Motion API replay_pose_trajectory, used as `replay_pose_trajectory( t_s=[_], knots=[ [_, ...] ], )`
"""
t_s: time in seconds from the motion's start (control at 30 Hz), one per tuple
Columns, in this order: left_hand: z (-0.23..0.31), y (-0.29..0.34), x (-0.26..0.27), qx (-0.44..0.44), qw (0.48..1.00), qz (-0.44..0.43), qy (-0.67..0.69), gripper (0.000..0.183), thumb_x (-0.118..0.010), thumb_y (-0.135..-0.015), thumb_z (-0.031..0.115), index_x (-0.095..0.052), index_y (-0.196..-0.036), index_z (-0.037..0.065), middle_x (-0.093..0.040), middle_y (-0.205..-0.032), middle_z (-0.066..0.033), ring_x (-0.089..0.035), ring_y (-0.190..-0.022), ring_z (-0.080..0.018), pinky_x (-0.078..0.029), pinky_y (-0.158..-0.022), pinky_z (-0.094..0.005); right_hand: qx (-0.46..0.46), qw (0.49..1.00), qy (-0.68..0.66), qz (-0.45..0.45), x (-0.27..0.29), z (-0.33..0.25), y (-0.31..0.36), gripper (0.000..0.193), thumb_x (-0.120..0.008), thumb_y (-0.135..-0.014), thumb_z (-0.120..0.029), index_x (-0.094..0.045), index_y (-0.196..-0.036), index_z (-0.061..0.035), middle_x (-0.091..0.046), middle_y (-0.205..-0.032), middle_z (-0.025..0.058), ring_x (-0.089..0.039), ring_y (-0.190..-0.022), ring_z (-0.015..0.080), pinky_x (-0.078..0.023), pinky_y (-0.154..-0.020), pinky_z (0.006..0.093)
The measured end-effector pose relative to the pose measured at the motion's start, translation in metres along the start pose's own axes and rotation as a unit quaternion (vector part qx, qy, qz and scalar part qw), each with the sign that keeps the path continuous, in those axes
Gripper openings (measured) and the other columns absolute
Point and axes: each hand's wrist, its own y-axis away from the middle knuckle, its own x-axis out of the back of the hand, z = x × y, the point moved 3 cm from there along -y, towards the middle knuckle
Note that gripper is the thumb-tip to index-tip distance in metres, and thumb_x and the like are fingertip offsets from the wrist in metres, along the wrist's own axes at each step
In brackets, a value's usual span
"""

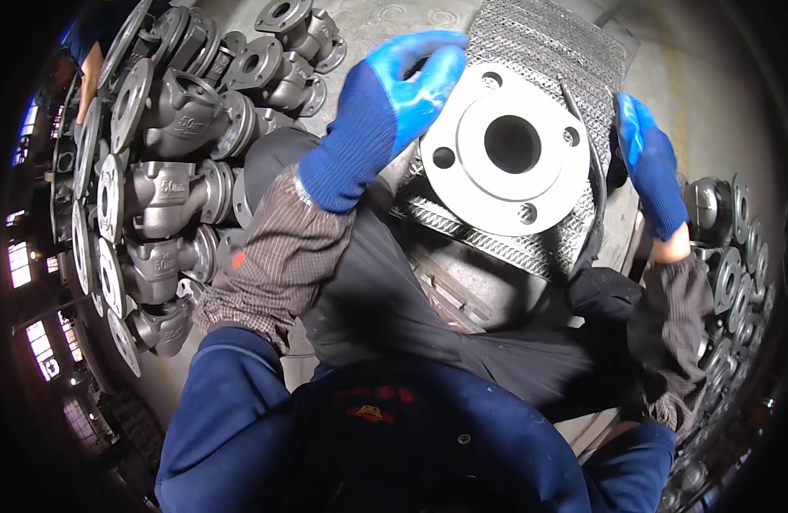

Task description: The person uses a file to scrape the edges and surfaces of several metal valve housing castings while seated on the floor, turning each casting over to reach different sides.

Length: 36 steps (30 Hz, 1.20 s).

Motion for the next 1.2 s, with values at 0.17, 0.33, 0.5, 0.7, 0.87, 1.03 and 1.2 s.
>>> replay_pose_trajectory(
  t_s=[0.17, 0.33, 0.5, 0.7, 0.87, 1.03, 1.2],
  knots=[
    [-0.037, -0.009, -0.017, 0.068, 0.989, -0.104, 0.082, 0.039, -0.062, -0.091, 0.032, -0.064, -0.113, 0.001, -0.069, -0.098, -0.0125, -0.066, -0.087, -0.017, -0.053, -0.076, -0.0285, 0.085, 0.99, -0.106, -0.023, 0.052, -0.129, 0.039, 0.022, -0.068, -0.084, -0.007, -0.067, -0.106, -0.0043, -0.066, -0.08, 0.0129, -0.065, -0.068, 0.0198, -0.051, -0.061, 0.0284],
    [-0.033, -0.012, -0.023, 0.039, 0.994, -0.091, 0.04, 0.043, -0.061, -0.092, 0.032, -0.061, -0.117, -0.002, -0.067, -0.103, -0.0139, -0.065, -0.094, -0.0177, -0.052, -0.082, -0.0293, 0.224, 0.972, 0.053, -0.037, 0.054, -0.165, 0.052, 0.026, -0.072, -0.073, -0.01, -0.068, -0.099, -0.0085, -0.057, -0.064, 0.0077, -0.058, -0.057, 0.0253, -0.044, -0.048, 0.0351],
    [-0.039, -0.009, -0.016, 0.062, 0.995, -0.07, 0.043, 0.047, -0.064, -0.09, 0.037, -0.061, -0.116, -0.001, -0.067, -0.103, -0.0157, -0.065, -0.097, -0.0215, -0.052, -0.084, -0.0325, 0.238, 0.96, 0.115, -0.094, 0.039, -0.17, 0.045, 0.029, -0.072, -0.075, -0.012, -0.066, -0.104, -0.0082, -0.057, -0.066, 0.0083, -0.057, -0.06, 0.0241, -0.045, -0.052, 0.0347],
    [-0.036, -0.011, -0.026, 0.021, 0.996, -0.055, 0.068, 0.042, -0.063, -0.09, 0.034, -0.064, -0.112, -0.002, -0.068, -0.098, -0.0118, -0.064, -0.089, -0.0164, -0.051, -0.078, -0.0273, 0.262, 0.926, 0.24, -0.13, 0.045, -0.181, 0.042, 0.02, -0.067, -0.079, -0.016, -0.066, -0.099, -0.0102, -0.057, -0.067, 0.0066, -0.058, -0.06, 0.0255, -0.046, -0.052, 0.0357],
    [-0.037, -0.005, -0.023, 0.042, 0.994, -0.056, 0.084, 0.037, -0.062, -0.091, 0.032, -0.066, -0.109, -0.001, -0.065, -0.087, -0.003, -0.055, -0.07, -0.0065, -0.045, -0.063, -0.0203, 0.226, 0.935, 0.219, -0.161, 0.032, -0.194, 0.038, 0.008, -0.062, -0.074, -0.012, -0.064, -0.081, -0.0089, -0.061, -0.065, 0.0117, -0.064, -0.061, 0.0275, -0.05, -0.05, 0.0389],
    [-0.028, -0.003, -0.026, 0.057, 0.989, -0.053, 0.128, 0.035, -0.062, -0.091, 0.032, -0.067, -0.107, 0.0, -0.062, -0.078, 0.0005, -0.048, -0.06, -0.0045, -0.04, -0.055, -0.0183, 0.166, 0.959, 0.132, -0.187, 0.027, -0.189, 0.031, 0.006, -0.058, -0.079, -0.011, -0.062, -0.079, -0.007, -0.058, -0.058, 0.0165, -0.063, -0.056, 0.0301, -0.052, -0.053, 0.04],
    [-0.038, -0.009, -0.025, -0.023, 0.998, -0.056, 0.022, 0.035, -0.062, -0.091, 0.032, -0.067, -0.108, 0.001, -0.061, -0.074, 0.0008, -0.048, -0.059, -0.0051, -0.041, -0.054, -0.0193, 0.202, 0.95, 0.135, -0.196, 0.022, -0.195, 0.025, 0.009, -0.057, -0.082, -0.013, -0.062, -0.076, -0.0077, -0.06, -0.061, 0.0152, -0.063, -0.055, 0.0303, -0.052, -0.053, 0.0393]
  ],
)
